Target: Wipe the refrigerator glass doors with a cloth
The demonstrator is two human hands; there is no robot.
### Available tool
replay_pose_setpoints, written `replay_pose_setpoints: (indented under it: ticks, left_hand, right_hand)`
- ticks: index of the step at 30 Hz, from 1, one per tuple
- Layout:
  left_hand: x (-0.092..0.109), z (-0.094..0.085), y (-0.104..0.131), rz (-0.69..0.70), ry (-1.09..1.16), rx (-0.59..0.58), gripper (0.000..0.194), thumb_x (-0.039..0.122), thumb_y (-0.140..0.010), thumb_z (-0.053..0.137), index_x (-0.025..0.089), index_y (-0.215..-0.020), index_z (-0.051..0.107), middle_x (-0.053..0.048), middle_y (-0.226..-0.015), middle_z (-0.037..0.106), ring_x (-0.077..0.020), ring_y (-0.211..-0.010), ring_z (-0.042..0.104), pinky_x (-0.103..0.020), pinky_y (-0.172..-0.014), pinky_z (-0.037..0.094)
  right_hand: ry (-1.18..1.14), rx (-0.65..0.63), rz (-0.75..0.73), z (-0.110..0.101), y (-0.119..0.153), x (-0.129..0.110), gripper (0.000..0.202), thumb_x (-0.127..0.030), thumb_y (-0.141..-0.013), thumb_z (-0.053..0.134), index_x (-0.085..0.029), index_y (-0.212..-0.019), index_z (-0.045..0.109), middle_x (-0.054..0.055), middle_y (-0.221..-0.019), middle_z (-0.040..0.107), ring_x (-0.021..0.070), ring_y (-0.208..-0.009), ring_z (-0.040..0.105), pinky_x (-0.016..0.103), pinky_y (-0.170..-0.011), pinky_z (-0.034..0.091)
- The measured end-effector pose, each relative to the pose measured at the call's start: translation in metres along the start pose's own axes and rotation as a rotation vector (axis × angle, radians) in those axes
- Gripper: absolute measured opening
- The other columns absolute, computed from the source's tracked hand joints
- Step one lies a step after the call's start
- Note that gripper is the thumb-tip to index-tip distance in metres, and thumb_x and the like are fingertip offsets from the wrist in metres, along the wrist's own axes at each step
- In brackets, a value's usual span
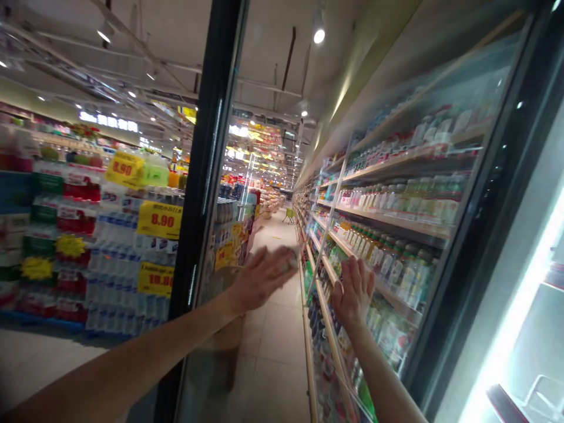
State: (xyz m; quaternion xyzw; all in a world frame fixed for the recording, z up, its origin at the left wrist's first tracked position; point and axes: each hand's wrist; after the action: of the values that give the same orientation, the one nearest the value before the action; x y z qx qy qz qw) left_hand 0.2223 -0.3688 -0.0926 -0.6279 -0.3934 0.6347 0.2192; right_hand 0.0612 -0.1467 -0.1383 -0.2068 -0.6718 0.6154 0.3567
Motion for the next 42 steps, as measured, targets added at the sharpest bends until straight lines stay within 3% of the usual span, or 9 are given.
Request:
replay_pose_setpoints:
  ticks: [3,9,16,24,28,31,35,38,42]
  left_hand:
    - [0.005,0.001,0.005,0.183,0.003,-0.046,0.036,0.026,-0.09,0.043,0.025,-0.126,0.048,-0.001,-0.142,0.043,-0.018,-0.136,0.028,-0.039,-0.115,0.018]
    - [-0.07,-0.013,-0.022,-0.444,-0.106,0.076,0.041,0.029,-0.089,0.044,0.02,-0.129,0.045,-0.01,-0.141,0.042,-0.0237,-0.139,0.023,-0.046,-0.114,0.018]
    - [-0.007,-0.001,0.029,0.345,0.046,-0.064,0.033,0.026,-0.089,0.044,0.027,-0.121,0.052,-0.001,-0.143,0.042,-0.0168,-0.134,0.033,-0.04,-0.115,0.019]
    - [-0.049,-0.005,-0.051,-0.399,-0.011,0.076,0.037,0.028,-0.089,0.045,0.02,-0.125,0.049,-0.009,-0.139,0.045,-0.0264,-0.134,0.031,-0.05,-0.11,0.023]
    - [0.006,0.01,-0.036,0.135,0.093,0.007,0.031,0.024,-0.091,0.041,0.023,-0.119,0.054,-0.003,-0.136,0.05,-0.0207,-0.131,0.037,-0.044,-0.111,0.024]
    - [0.003,0.012,-0.04,0.333,0.122,-0.061,0.032,0.024,-0.091,0.038,0.024,-0.12,0.053,-0.002,-0.136,0.05,-0.0187,-0.131,0.037,-0.042,-0.112,0.024]
    - [-0.057,-0.002,-0.086,-0.151,0.065,-0.041,0.038,0.03,-0.091,0.039,0.021,-0.128,0.046,-0.007,-0.14,0.043,-0.0259,-0.134,0.032,-0.051,-0.111,0.023]
    - [-0.061,-0.002,-0.097,-0.369,0.063,0.007,0.041,0.028,-0.09,0.041,0.021,-0.129,0.045,-0.008,-0.143,0.039,-0.029,-0.136,0.027,-0.054,-0.111,0.019]
    - [-0.01,0.015,-0.061,0.175,0.149,-0.067,0.034,0.025,-0.09,0.041,0.023,-0.122,0.052,-0.004,-0.138,0.047,-0.0228,-0.133,0.033,-0.047,-0.113,0.019]
  right_hand:
    - [0.005,0.003,-0.009,0.0,0.005,0.0,0.061,-0.022,-0.087,0.04,-0.024,-0.145,0.021,0.01,-0.146,0.036,0.0244,-0.138,0.028,0.049,-0.111,0.021]
    - [0.036,0.022,-0.006,0.002,0.006,-0.002,0.061,-0.022,-0.086,0.041,-0.022,-0.145,0.023,0.013,-0.142,0.041,0.0252,-0.136,0.032,0.051,-0.11,0.022]
    - [0.021,0.021,-0.014,0.002,0.006,-0.001,0.059,-0.022,-0.086,0.041,-0.021,-0.143,0.026,0.013,-0.141,0.043,0.0248,-0.136,0.032,0.05,-0.11,0.022]
    - [0.002,0.015,0.007,0.001,0.007,-0.001,0.062,-0.022,-0.086,0.041,-0.024,-0.145,0.023,0.012,-0.144,0.039,0.0271,-0.136,0.031,0.053,-0.108,0.024]
    - [0.006,0.019,0.003,0.001,0.007,0.0,0.061,-0.023,-0.086,0.041,-0.023,-0.144,0.024,0.013,-0.143,0.04,0.0277,-0.135,0.032,0.054,-0.108,0.024]
    - [0.017,0.022,-0.01,0.002,0.007,0.0,0.061,-0.023,-0.086,0.04,-0.024,-0.145,0.023,0.012,-0.143,0.04,0.0266,-0.136,0.032,0.053,-0.108,0.024]
    - [0.019,0.027,-0.013,0.003,0.007,0.0,0.061,-0.022,-0.086,0.041,-0.024,-0.145,0.022,0.011,-0.144,0.039,0.0251,-0.136,0.031,0.05,-0.109,0.022]
    - [0.023,0.019,-0.005,0.003,0.006,-0.001,0.062,-0.022,-0.086,0.041,-0.024,-0.145,0.021,0.011,-0.144,0.039,0.0255,-0.136,0.031,0.051,-0.109,0.022]
    - [0.025,0.035,-0.017,0.002,0.004,-0.001,0.063,-0.021,-0.085,0.042,-0.023,-0.145,0.023,0.012,-0.144,0.039,0.0254,-0.136,0.032,0.05,-0.109,0.023]
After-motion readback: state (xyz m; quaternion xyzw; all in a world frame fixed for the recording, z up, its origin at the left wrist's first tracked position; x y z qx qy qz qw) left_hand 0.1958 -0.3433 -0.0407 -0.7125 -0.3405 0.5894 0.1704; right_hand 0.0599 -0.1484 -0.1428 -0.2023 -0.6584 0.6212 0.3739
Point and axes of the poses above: each hand's wrist, its own y-axis away from the middle knuckle, its own z-axis out of the palm, x = y × z
